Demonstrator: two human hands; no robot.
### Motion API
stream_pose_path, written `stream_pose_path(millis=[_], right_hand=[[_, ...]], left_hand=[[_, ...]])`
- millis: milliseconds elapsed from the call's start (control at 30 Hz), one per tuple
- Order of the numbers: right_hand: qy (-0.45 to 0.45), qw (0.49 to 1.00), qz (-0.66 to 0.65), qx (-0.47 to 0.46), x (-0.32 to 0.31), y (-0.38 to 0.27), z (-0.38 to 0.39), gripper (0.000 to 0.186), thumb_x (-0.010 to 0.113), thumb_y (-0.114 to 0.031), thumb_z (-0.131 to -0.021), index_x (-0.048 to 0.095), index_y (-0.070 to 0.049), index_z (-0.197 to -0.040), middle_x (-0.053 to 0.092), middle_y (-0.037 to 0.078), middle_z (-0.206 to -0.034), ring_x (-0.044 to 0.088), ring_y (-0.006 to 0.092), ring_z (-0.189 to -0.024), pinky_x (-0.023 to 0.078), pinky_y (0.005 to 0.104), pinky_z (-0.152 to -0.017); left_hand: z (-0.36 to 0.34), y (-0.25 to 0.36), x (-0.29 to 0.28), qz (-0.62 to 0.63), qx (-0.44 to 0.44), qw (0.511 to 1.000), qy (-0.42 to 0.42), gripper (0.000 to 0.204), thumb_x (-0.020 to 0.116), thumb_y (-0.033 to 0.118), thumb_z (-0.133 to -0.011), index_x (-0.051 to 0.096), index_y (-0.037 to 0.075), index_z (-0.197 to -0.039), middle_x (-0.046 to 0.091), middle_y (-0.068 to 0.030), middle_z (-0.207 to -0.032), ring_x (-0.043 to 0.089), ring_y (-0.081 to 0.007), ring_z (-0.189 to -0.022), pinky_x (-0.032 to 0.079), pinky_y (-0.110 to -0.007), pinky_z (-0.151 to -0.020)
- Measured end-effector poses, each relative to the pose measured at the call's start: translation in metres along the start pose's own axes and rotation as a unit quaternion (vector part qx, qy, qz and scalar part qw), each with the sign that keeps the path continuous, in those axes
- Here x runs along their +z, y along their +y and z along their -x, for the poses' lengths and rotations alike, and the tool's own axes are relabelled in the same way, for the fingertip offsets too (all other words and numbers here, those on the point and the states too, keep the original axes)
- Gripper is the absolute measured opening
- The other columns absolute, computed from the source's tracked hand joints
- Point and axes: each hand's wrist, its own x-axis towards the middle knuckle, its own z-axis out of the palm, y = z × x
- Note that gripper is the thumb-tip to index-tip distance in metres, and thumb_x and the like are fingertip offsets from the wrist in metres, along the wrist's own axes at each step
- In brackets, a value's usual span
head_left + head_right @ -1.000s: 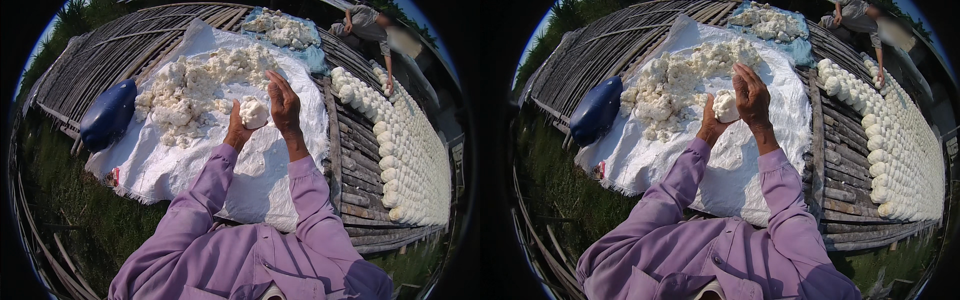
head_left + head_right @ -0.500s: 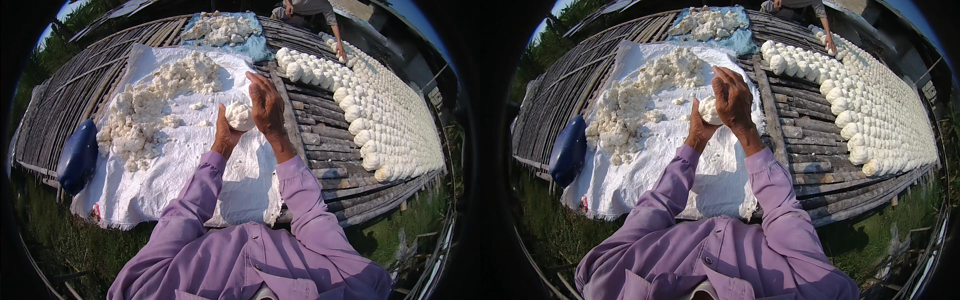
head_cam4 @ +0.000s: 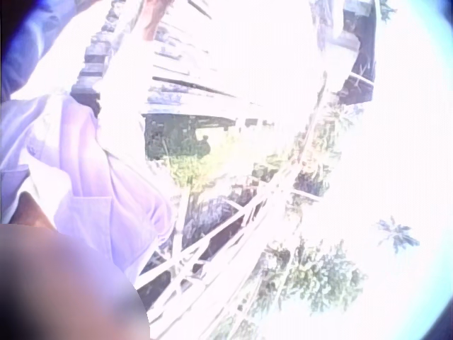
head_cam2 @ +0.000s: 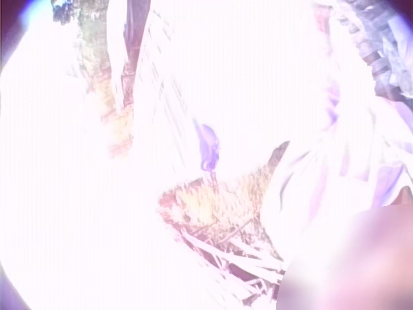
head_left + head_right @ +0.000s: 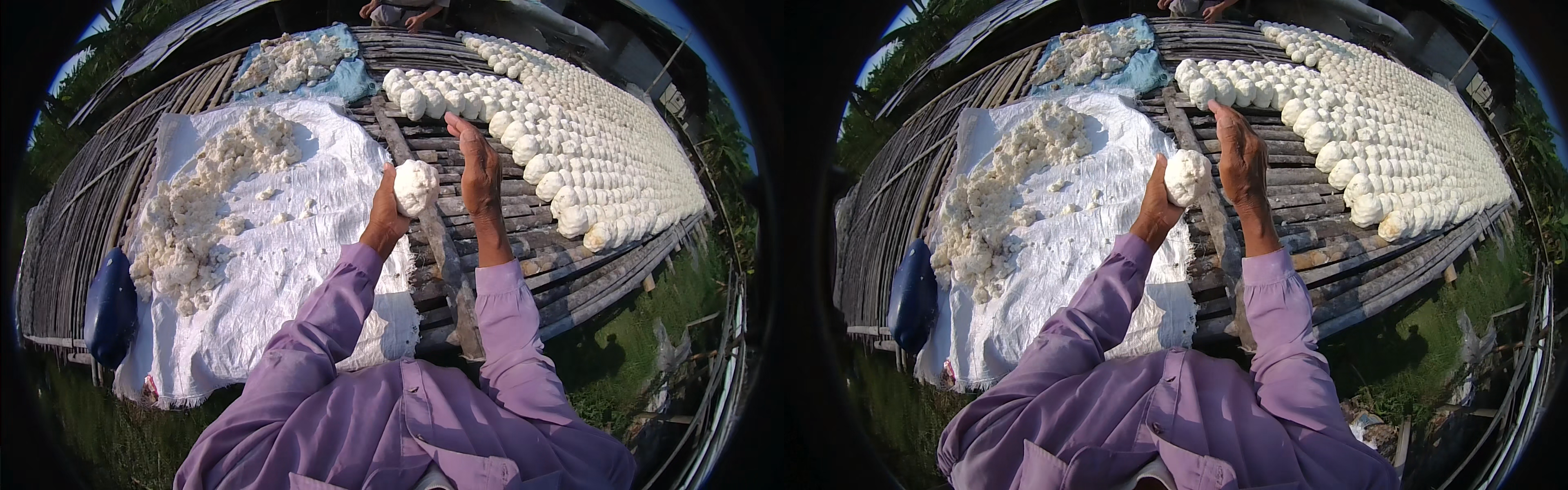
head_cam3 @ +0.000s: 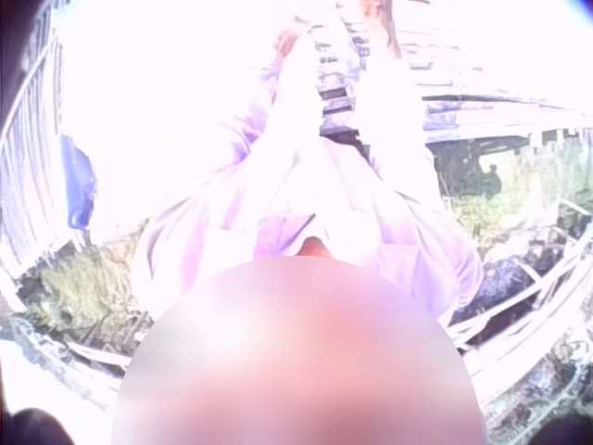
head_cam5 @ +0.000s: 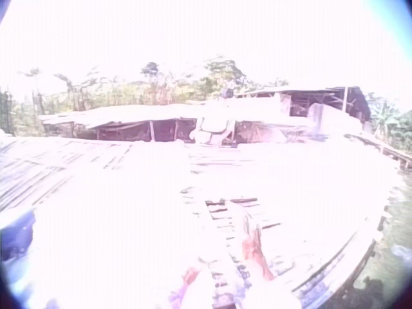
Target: The person repeatedly scoops portions of white dough from a pile on a white sack, rolls them into uniform balls between both hands, and places them in neat rows on a bamboo rack. The process continues throughout the clip with consistent hand motions and placement.
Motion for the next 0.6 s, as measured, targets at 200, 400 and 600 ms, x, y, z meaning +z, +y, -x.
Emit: stream_pose_path(millis=[200, 400, 600], right_hand=[[0.128, 0.951, -0.107, 0.258, -0.057, 0.006, -0.012, 0.057, 0.033, -0.039, -0.106, 0.071, 0.002, -0.117, 0.072, 0.012, -0.113, 0.066, 0.0256, -0.109, 0.047, 0.0341, -0.1], [-0.009, 0.987, 0.016, 0.16, -0.091, 0.016, 0.033, 0.052, 0.038, -0.039, -0.109, 0.062, 0.001, -0.133, 0.067, 0.016, -0.129, 0.062, 0.0291, -0.121, 0.045, 0.0394, -0.105], [-0.027, 0.943, 0.289, 0.164, -0.115, 0.055, 0.041, 0.054, 0.042, -0.042, -0.107, 0.071, 0.003, -0.117, 0.074, 0.014, -0.108, 0.07, 0.0284, -0.097, 0.051, 0.037, -0.091]], left_hand=[[-0.014, -0.034, 0.059, 0.059, -0.017, 0.992, -0.113, 0.1, 0.034, 0.079, -0.095, 0.037, -0.005, -0.149, 0.052, -0.025, -0.143, 0.052, -0.0347, -0.131, 0.033, -0.048, -0.117], [-0.029, -0.086, 0.058, 0.149, -0.12, 0.981, -0.03, 0.077, 0.031, 0.07, -0.101, 0.055, 0.007, -0.137, 0.06, -0.013, -0.139, 0.057, -0.0344, -0.128, 0.041, -0.057, -0.111], [-0.032, -0.127, 0.067, 0.019, -0.128, 0.985, -0.111, 0.084, 0.032, 0.075, -0.098, 0.049, 0.008, -0.145, 0.054, -0.0159, -0.146, 0.052, -0.0354, -0.135, 0.038, -0.055, -0.114]])
